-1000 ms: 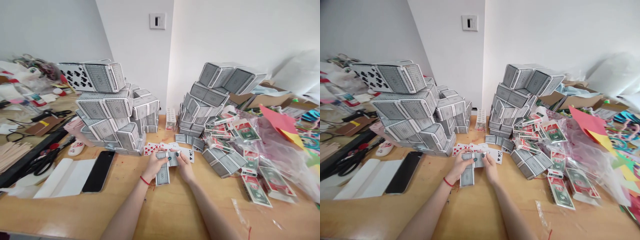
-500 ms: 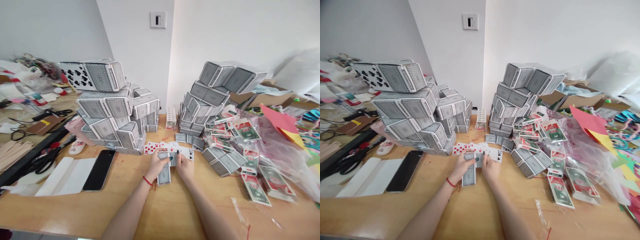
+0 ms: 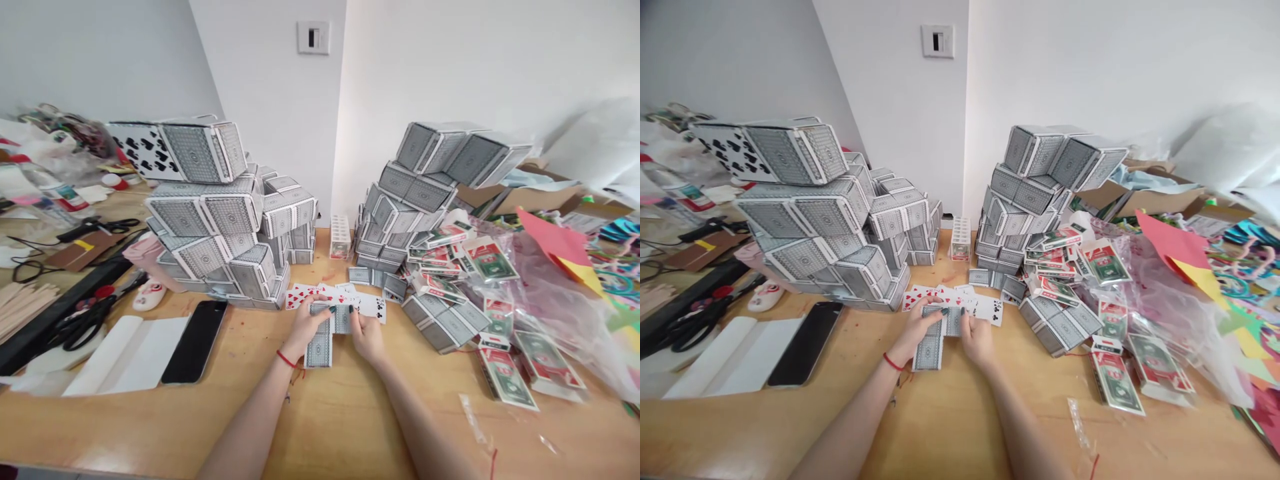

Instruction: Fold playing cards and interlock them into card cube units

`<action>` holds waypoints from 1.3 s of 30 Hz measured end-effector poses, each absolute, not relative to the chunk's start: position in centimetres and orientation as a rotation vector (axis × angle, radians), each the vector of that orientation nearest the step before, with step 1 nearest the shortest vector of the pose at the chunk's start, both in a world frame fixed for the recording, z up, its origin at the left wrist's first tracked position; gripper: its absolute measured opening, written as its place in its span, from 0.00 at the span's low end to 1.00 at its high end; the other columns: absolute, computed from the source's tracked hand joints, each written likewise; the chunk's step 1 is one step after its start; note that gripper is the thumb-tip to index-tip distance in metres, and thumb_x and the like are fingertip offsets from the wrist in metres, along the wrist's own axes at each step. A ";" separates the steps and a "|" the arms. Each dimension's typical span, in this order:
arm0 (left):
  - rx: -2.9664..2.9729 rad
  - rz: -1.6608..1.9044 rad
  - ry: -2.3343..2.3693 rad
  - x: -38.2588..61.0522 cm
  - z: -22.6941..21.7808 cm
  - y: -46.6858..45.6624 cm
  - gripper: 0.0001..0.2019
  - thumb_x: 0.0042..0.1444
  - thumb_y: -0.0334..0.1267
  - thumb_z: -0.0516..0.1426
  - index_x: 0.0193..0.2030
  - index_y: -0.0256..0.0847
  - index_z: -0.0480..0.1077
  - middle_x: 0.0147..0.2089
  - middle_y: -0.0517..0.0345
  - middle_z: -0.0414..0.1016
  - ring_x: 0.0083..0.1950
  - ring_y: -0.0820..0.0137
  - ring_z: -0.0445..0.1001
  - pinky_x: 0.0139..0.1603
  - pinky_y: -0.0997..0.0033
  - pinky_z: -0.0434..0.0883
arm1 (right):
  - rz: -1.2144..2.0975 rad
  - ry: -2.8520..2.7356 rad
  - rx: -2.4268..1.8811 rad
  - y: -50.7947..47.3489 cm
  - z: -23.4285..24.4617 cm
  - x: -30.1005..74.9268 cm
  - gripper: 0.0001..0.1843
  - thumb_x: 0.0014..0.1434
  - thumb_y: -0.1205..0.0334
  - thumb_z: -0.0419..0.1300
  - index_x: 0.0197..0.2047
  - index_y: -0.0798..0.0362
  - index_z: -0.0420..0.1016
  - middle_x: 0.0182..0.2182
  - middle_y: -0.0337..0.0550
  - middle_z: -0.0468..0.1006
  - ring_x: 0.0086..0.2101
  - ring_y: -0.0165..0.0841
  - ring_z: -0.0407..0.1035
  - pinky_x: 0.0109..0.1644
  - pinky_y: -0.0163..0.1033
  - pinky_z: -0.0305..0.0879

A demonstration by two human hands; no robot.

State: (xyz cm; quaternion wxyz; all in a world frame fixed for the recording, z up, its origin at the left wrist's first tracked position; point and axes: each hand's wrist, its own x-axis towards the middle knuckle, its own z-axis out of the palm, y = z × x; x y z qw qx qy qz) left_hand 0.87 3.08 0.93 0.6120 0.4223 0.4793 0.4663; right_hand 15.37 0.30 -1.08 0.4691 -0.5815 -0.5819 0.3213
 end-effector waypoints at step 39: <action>2.038 0.967 1.320 -2.8 -1.1 5.2 0.17 0.51 0.30 0.51 0.49 0.39 0.66 0.54 0.47 0.66 0.58 0.61 0.60 0.59 0.58 0.54 | 1.365 -0.554 -0.863 2.1 -1.3 15.9 0.11 0.47 0.58 0.61 0.22 0.50 0.62 0.15 0.33 0.65 0.17 0.26 0.61 0.21 0.32 0.61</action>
